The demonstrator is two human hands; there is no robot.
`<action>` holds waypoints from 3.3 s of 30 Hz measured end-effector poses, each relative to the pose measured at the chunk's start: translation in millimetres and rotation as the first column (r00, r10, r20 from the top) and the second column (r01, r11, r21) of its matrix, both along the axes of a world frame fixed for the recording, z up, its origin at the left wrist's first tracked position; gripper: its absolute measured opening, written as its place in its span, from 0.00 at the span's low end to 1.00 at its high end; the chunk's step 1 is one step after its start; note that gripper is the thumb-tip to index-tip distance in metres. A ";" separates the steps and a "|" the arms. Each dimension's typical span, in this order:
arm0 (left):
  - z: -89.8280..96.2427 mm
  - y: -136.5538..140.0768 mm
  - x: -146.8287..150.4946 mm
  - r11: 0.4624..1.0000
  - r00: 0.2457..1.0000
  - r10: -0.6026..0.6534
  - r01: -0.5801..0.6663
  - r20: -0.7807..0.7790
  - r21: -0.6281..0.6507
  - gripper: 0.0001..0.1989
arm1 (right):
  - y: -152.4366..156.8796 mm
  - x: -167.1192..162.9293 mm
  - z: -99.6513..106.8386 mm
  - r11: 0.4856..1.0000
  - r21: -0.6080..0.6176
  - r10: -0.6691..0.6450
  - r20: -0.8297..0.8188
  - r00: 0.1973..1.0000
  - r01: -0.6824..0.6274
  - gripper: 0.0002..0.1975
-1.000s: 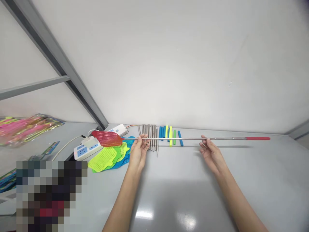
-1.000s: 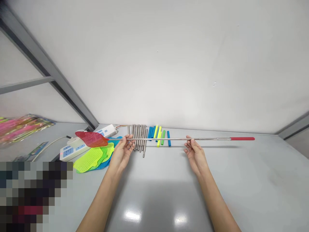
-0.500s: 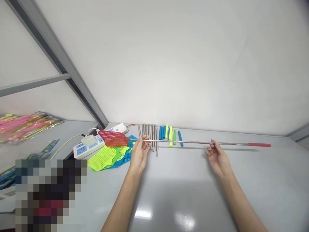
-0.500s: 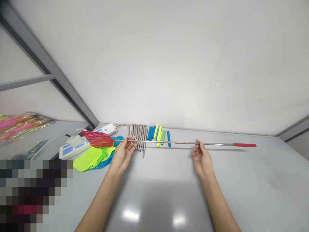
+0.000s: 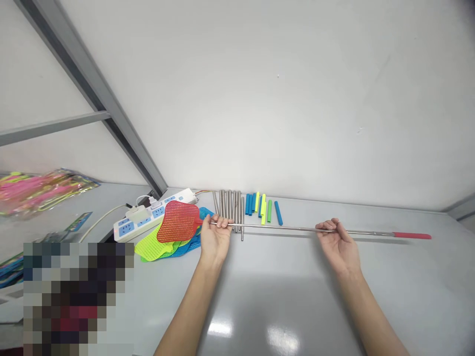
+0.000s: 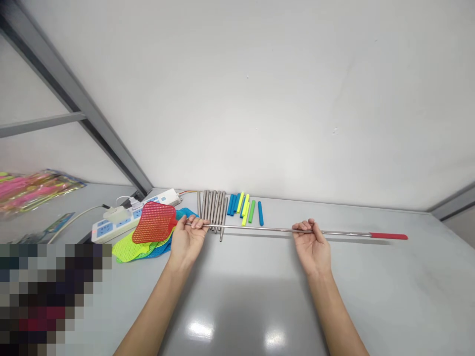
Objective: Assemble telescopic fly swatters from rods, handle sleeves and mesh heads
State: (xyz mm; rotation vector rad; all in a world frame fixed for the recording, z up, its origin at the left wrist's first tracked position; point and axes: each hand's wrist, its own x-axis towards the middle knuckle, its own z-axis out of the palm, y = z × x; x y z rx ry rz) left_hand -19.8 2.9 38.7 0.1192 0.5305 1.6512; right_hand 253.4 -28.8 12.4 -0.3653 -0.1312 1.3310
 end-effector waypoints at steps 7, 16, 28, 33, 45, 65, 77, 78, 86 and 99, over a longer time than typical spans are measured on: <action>-0.2 0.0 1.8 0.999 0.999 -0.040 0.040 0.006 0.004 0.14 | -4.2 -4.2 3.2 0.998 0.062 0.009 0.008 1.000 -0.010 0.04; -10.6 -7.5 13.0 0.997 0.999 -0.049 0.047 0.017 0.066 0.18 | -4.5 1.6 -6.1 1.000 0.002 0.008 -0.101 0.995 -0.008 0.16; -21.5 -9.4 30.5 0.992 0.994 -0.106 0.108 -0.028 0.060 0.18 | 2.1 16.2 -22.2 0.999 -0.023 -0.048 -0.075 0.996 0.047 0.17; -18.6 -10.0 32.1 0.991 0.995 -0.083 0.089 -0.062 0.096 0.19 | 0.6 11.4 -23.5 0.996 -0.001 -0.087 -0.074 0.993 0.087 0.17; -5.7 -26.3 45.3 0.984 0.993 -0.089 0.100 -0.076 0.147 0.18 | -4.8 -3.0 -16.5 0.995 -0.004 -0.098 -0.080 0.992 0.098 0.17; -2.8 -27.2 52.2 0.959 0.963 -0.229 0.248 -0.139 0.138 0.10 | -9.5 5.2 -4.1 0.995 0.029 -0.097 -0.064 0.993 0.099 0.15; -6.4 -31.7 61.5 0.978 0.938 -0.127 0.172 -0.323 0.117 0.18 | -9.7 15.1 -6.7 0.993 -0.050 -0.110 -0.035 0.993 0.108 0.16; -7.6 -32.2 62.3 0.978 0.928 -0.113 0.167 -0.354 0.125 0.18 | -9.8 13.6 -7.7 0.991 -0.060 -0.121 -0.022 0.992 0.120 0.16; -15.0 -35.0 64.8 0.978 0.874 -0.045 0.138 -0.484 0.158 0.17 | -12.5 3.1 -14.7 0.978 -0.081 -0.195 -0.012 0.981 0.193 0.15; -9.1 -40.0 69.4 0.980 0.897 -0.051 0.131 -0.440 0.153 0.17 | -14.4 -4.8 -11.8 0.976 -0.093 -0.204 -0.041 0.978 0.199 0.15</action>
